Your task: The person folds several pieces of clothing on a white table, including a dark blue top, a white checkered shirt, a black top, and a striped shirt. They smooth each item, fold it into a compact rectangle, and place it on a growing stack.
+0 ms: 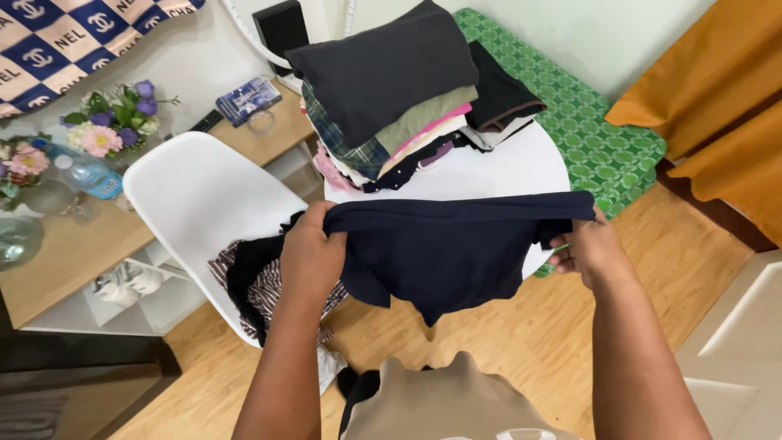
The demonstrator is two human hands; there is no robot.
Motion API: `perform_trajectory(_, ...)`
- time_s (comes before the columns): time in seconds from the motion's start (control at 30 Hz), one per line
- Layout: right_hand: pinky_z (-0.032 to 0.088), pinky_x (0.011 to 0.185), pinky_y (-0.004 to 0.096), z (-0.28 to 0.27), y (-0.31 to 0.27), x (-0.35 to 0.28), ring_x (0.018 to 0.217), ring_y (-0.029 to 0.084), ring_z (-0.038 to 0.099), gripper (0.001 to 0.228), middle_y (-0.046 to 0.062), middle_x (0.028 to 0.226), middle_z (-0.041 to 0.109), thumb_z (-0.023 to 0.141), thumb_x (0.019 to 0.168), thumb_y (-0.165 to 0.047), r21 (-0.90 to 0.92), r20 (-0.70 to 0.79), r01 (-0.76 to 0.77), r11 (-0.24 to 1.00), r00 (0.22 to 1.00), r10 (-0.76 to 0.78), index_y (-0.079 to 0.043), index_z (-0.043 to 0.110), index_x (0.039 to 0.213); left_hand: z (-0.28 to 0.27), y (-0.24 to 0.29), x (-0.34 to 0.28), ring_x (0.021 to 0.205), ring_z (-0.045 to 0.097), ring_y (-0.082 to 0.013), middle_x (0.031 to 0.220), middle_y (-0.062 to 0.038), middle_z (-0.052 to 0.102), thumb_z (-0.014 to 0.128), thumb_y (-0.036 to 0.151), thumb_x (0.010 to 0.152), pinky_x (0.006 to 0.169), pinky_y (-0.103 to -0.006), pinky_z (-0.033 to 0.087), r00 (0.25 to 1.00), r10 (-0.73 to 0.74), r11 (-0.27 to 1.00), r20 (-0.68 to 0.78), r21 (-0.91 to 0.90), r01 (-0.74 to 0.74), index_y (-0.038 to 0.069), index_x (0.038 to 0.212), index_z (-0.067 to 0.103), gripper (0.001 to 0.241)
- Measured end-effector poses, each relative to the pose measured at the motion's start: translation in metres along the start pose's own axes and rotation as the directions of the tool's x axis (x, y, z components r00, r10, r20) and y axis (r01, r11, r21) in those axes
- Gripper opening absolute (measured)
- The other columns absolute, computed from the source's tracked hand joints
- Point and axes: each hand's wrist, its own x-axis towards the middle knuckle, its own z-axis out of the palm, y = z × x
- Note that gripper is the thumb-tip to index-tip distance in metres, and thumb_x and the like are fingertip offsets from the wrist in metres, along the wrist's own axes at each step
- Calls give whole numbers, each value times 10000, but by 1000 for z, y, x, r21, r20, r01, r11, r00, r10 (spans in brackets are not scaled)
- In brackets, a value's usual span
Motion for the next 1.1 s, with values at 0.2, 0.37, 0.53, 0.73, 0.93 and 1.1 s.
perform_trajectory(0.2, 583, 668, 412, 10, -14, -9, 762, 290, 708, 251, 131, 1040, 687, 427, 1069, -260, 503, -19, 72, 861, 997, -72, -202, 475, 1308, -4, 2, 4, 937, 724, -359, 1054, -161, 744, 657, 88, 811, 850, -431, 551, 994, 26, 1000, 107, -20, -24, 133, 1163, 707, 358)
perform_trajectory(0.37, 617, 751, 468, 8, 10, 25, 856, 238, 643, 293, 82, 1088, 642, 397, 1077, -131, 591, -157, 227, 774, 974, -165, -184, 532, 1332, 2, -21, 22, 1049, 686, -366, 1131, -169, 730, 676, 98, 794, 906, -446, 534, 982, 113, 988, 150, 90, -128, 127, 1162, 721, 372)
perform_trajectory(0.53, 610, 769, 448, 7, 10, 37, 888, 222, 653, 420, 61, 1073, 625, 365, 1030, 9, 613, -324, 351, 708, 929, -180, -226, 535, 1334, 6, -28, 36, 1111, 654, -371, 1182, -193, 704, 686, 135, 820, 957, -453, 512, 965, 94, 964, 246, 220, -150, 111, 1199, 702, 381)
perform_trajectory(0.73, 609, 769, 421, 25, 8, 25, 932, 190, 650, 540, 46, 1142, 606, 333, 989, 63, 552, -403, 422, 719, 890, -213, -254, 513, 1388, 5, -39, 47, 1122, 655, -368, 1204, -184, 700, 651, 109, 826, 974, -455, 507, 959, 66, 961, 276, 241, -136, 114, 1216, 691, 392)
perform_trajectory(0.93, 604, 779, 390, 26, 14, 34, 1010, 205, 689, 529, 70, 1295, 648, 319, 1035, -1, 556, -372, 370, 744, 912, -175, -266, 467, 1469, 19, -54, 53, 1148, 638, -366, 1226, -176, 686, 663, 109, 825, 977, -456, 502, 968, 90, 968, 234, 206, -140, 122, 1210, 678, 386)
perform_trajectory(1.1, 595, 754, 395, 29, 13, 48, 991, 228, 714, 625, 83, 1248, 680, 287, 955, 63, 632, -346, 354, 690, 925, -158, -269, 450, 1459, 20, -54, 54, 1137, 630, -380, 1216, -178, 675, 680, 145, 831, 952, -474, 502, 977, 41, 959, 209, 265, -97, 139, 1239, 659, 409)
